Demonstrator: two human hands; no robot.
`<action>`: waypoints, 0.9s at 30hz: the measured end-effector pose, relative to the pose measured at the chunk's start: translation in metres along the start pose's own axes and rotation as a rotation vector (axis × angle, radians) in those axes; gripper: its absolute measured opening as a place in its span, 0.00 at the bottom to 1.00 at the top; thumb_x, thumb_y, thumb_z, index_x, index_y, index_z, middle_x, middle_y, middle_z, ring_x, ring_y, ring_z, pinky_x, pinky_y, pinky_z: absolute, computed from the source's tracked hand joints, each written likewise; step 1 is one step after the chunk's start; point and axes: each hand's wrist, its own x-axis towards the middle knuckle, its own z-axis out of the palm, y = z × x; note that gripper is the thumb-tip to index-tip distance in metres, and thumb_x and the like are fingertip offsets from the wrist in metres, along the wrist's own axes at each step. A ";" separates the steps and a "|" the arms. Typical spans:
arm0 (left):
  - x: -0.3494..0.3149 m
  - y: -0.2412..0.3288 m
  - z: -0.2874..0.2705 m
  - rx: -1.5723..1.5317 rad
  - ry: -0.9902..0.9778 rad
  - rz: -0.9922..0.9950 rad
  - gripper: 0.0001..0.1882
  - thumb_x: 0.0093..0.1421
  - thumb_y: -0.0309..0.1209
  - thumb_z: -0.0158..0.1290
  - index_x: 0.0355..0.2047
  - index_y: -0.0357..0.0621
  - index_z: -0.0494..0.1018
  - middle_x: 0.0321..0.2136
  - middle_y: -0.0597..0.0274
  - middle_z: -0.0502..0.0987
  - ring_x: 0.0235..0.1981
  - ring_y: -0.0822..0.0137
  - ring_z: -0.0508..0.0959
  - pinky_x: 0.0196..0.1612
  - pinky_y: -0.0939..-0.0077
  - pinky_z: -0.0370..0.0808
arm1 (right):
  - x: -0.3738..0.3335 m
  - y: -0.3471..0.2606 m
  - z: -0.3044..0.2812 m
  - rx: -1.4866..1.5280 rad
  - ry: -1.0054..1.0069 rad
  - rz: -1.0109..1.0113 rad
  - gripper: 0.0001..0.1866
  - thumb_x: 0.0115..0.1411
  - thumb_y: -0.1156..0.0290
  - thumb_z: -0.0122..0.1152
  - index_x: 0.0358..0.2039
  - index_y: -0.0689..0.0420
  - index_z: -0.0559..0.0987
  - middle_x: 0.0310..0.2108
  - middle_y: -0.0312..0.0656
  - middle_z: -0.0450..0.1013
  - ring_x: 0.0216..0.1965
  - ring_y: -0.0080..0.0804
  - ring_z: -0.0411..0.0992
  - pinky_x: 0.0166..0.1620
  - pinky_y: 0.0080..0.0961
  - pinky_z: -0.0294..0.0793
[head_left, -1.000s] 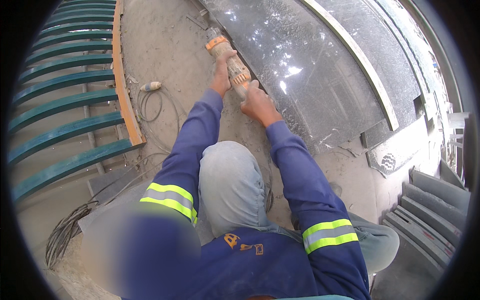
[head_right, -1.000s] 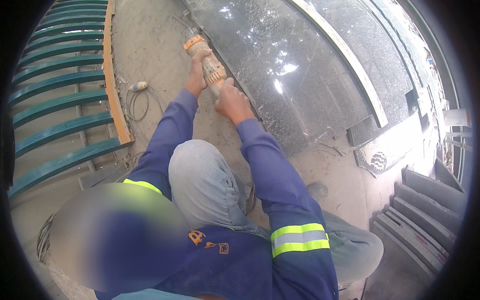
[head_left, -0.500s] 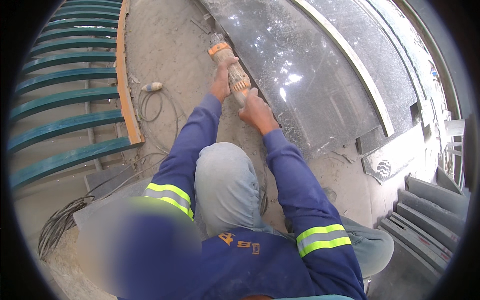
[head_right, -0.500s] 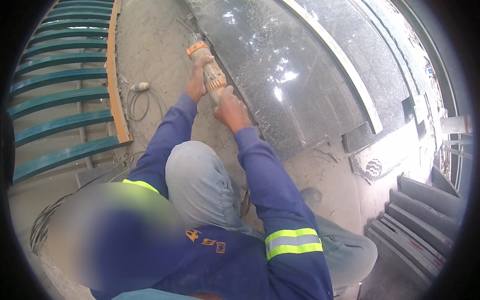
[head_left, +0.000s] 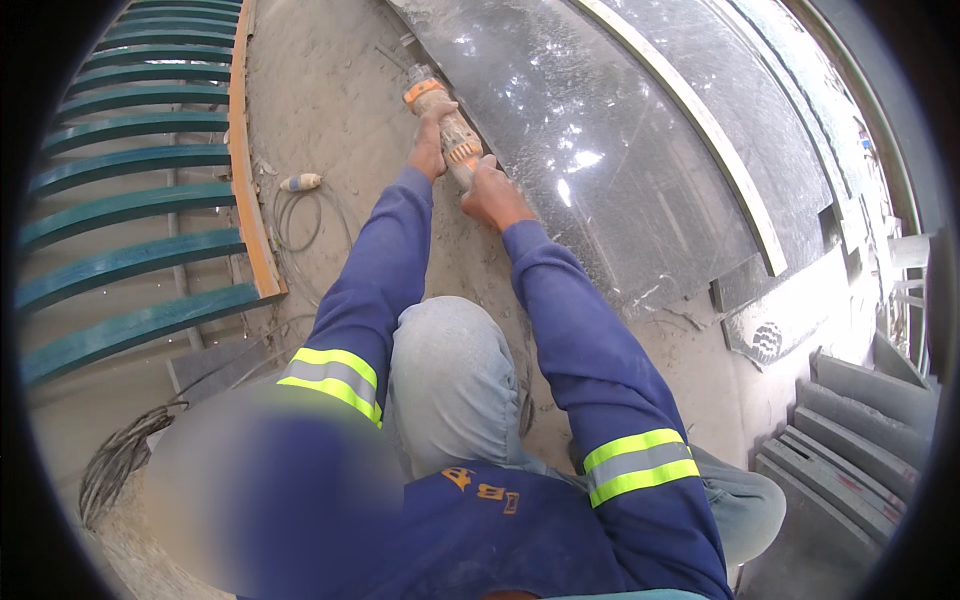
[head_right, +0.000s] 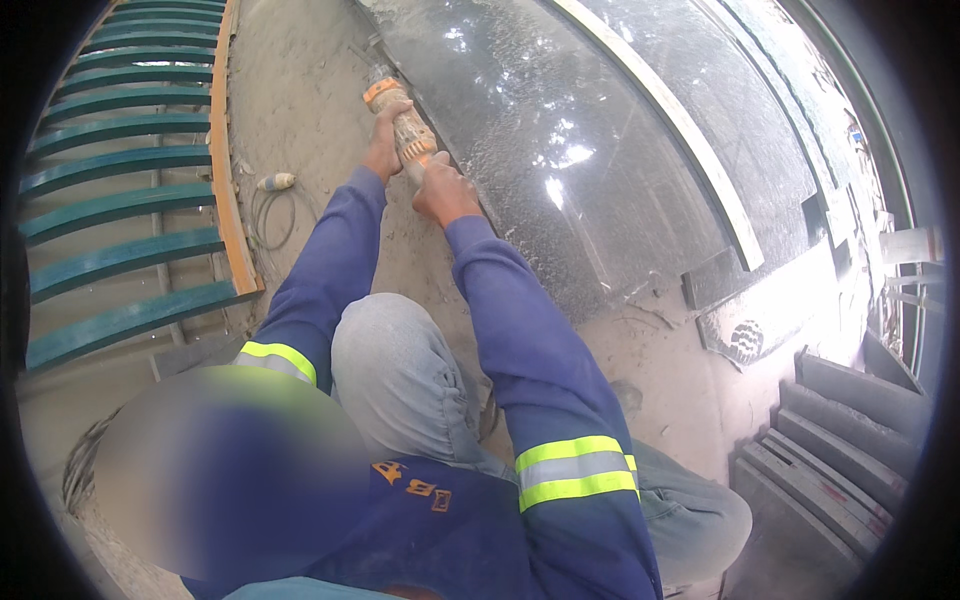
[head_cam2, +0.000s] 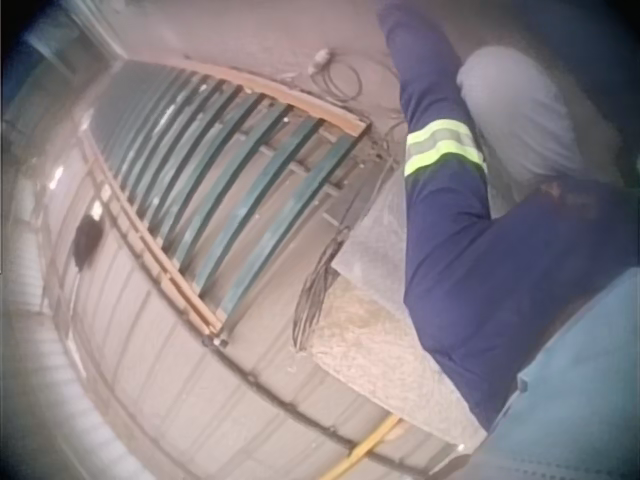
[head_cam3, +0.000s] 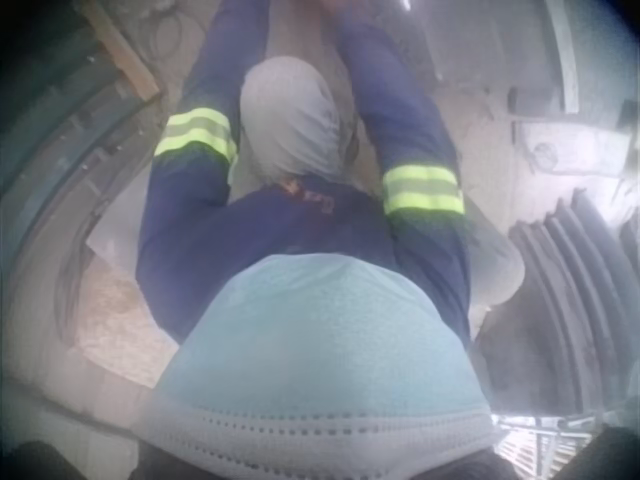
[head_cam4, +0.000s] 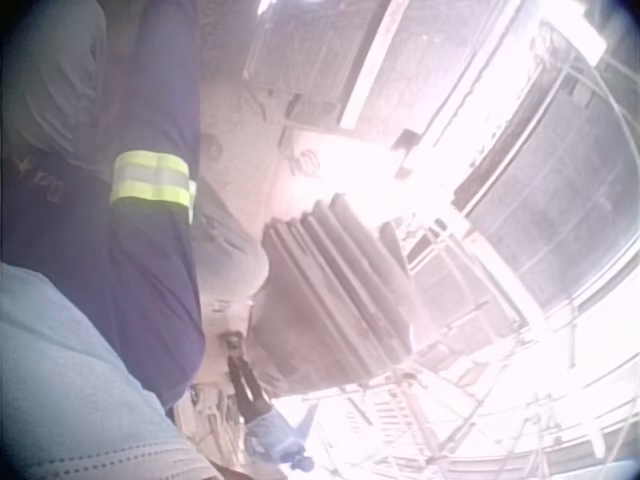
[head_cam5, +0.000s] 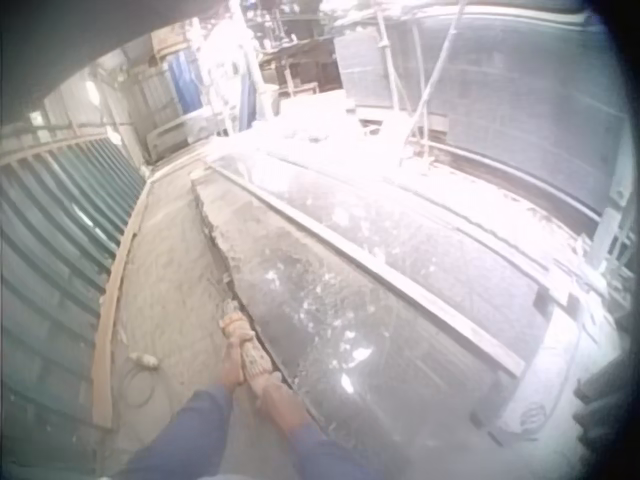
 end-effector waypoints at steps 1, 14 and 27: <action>0.000 0.002 0.001 0.003 0.008 -0.005 0.16 0.54 0.39 0.59 0.36 0.43 0.69 0.24 0.58 0.73 0.22 0.59 0.79 0.27 0.59 0.81 | 0.000 0.001 0.000 -0.001 0.002 0.004 0.22 0.52 0.72 0.58 0.44 0.68 0.64 0.42 0.73 0.74 0.48 0.67 0.74 0.52 0.52 0.73; -0.066 -0.030 0.016 0.034 0.017 0.026 0.16 0.54 0.39 0.58 0.37 0.42 0.69 0.26 0.57 0.74 0.23 0.59 0.79 0.28 0.62 0.81 | -0.064 0.018 -0.001 -0.021 -0.016 0.009 0.22 0.52 0.73 0.61 0.43 0.66 0.63 0.37 0.72 0.75 0.42 0.67 0.76 0.48 0.52 0.76; -0.030 -0.012 0.008 0.034 -0.003 -0.008 0.18 0.54 0.39 0.58 0.38 0.41 0.68 0.26 0.55 0.74 0.23 0.58 0.79 0.29 0.61 0.82 | -0.026 0.016 0.008 0.014 0.032 -0.012 0.21 0.52 0.72 0.61 0.42 0.66 0.63 0.37 0.72 0.75 0.43 0.67 0.76 0.48 0.53 0.75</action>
